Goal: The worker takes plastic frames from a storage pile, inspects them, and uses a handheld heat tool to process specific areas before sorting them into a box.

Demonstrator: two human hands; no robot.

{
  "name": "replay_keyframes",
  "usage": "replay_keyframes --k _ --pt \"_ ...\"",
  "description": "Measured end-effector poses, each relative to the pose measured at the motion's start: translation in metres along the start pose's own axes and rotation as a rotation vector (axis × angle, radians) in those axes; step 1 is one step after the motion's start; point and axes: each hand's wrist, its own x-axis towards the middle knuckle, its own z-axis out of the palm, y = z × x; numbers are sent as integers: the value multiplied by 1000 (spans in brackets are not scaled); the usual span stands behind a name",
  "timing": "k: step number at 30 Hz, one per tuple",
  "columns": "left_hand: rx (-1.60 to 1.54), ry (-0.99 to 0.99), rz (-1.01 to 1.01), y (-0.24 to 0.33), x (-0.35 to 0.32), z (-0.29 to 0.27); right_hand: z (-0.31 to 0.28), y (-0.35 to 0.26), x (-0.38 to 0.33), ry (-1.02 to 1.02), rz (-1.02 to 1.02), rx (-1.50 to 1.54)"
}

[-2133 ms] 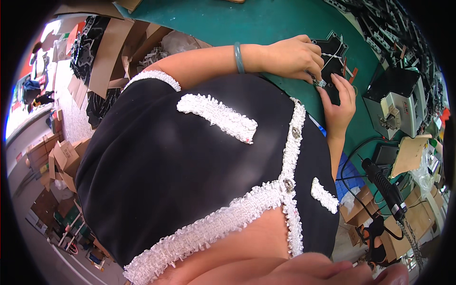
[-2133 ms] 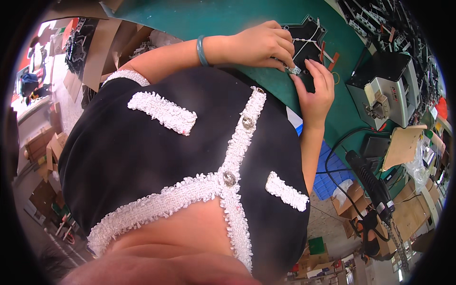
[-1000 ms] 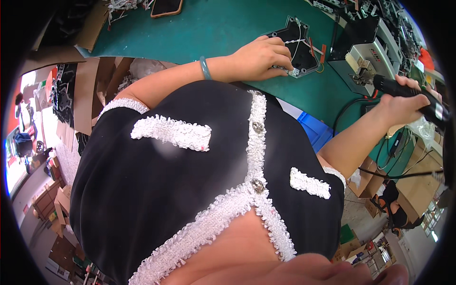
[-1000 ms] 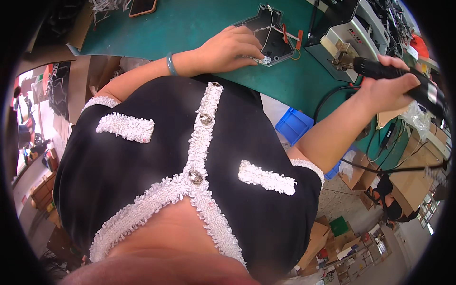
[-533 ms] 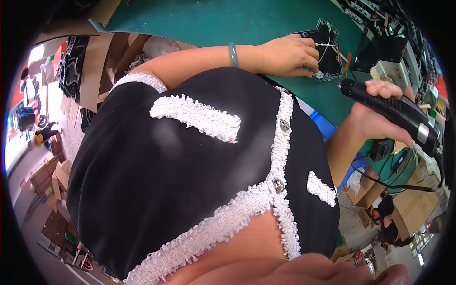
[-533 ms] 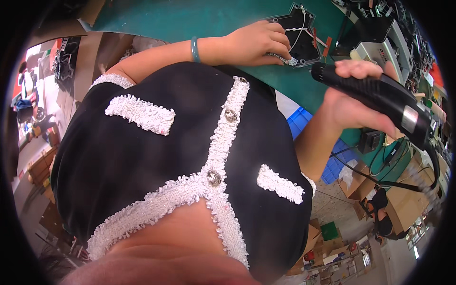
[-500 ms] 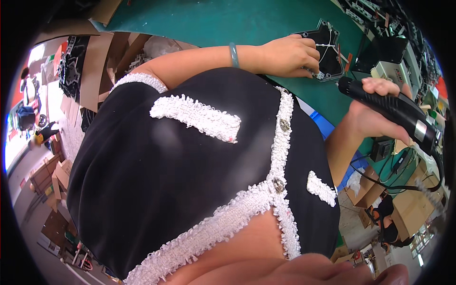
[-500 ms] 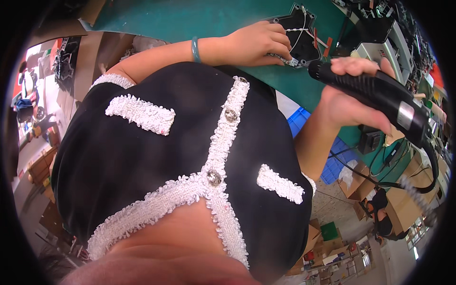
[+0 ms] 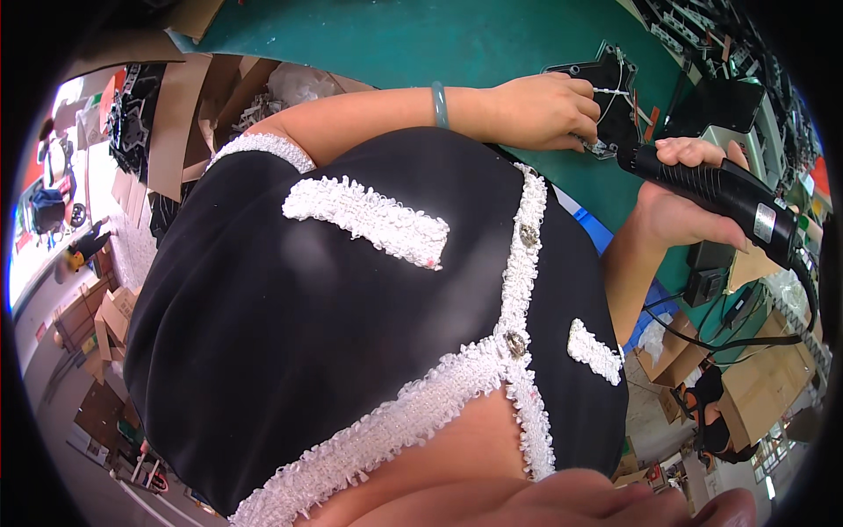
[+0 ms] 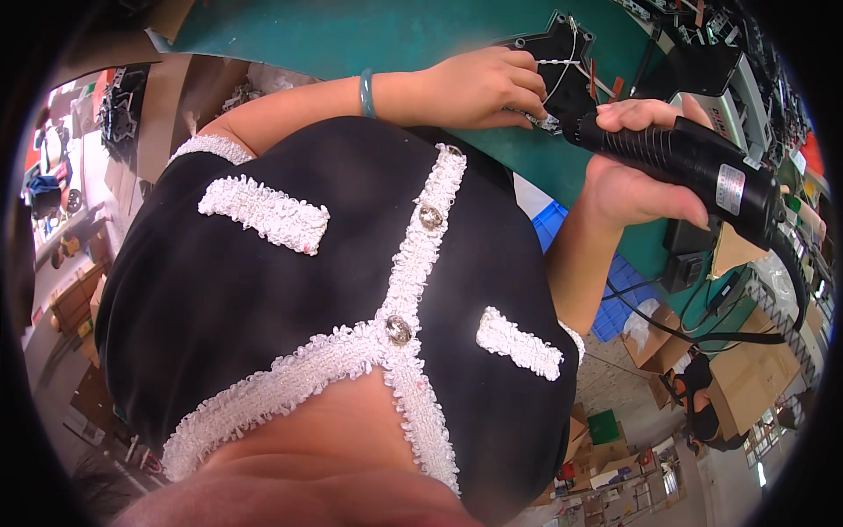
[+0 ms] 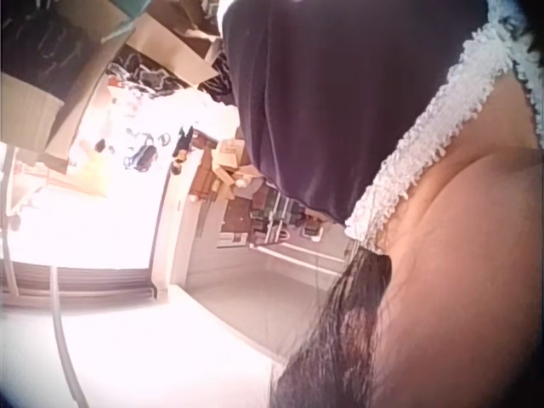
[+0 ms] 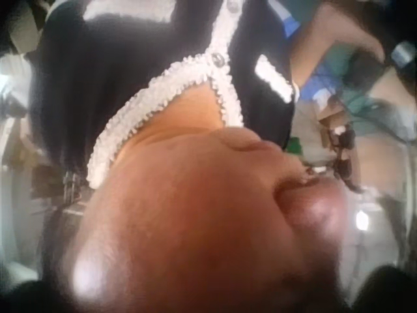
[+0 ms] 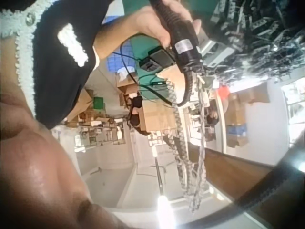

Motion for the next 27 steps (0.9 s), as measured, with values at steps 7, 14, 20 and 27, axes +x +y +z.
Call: replay_keyframes --k 7,14,20,27 --pt "-6 -25 -9 2 0 -2 5 -1 -2 -87 -35 58" --pt "-21 -22 -21 3 -1 -4 8 3 -2 -220 -45 148" --pt "-9 4 -18 5 4 -2 12 4 -2 -280 -50 177" --pt "-59 6 -33 7 6 -10 -20 -22 11 -145 24 151"
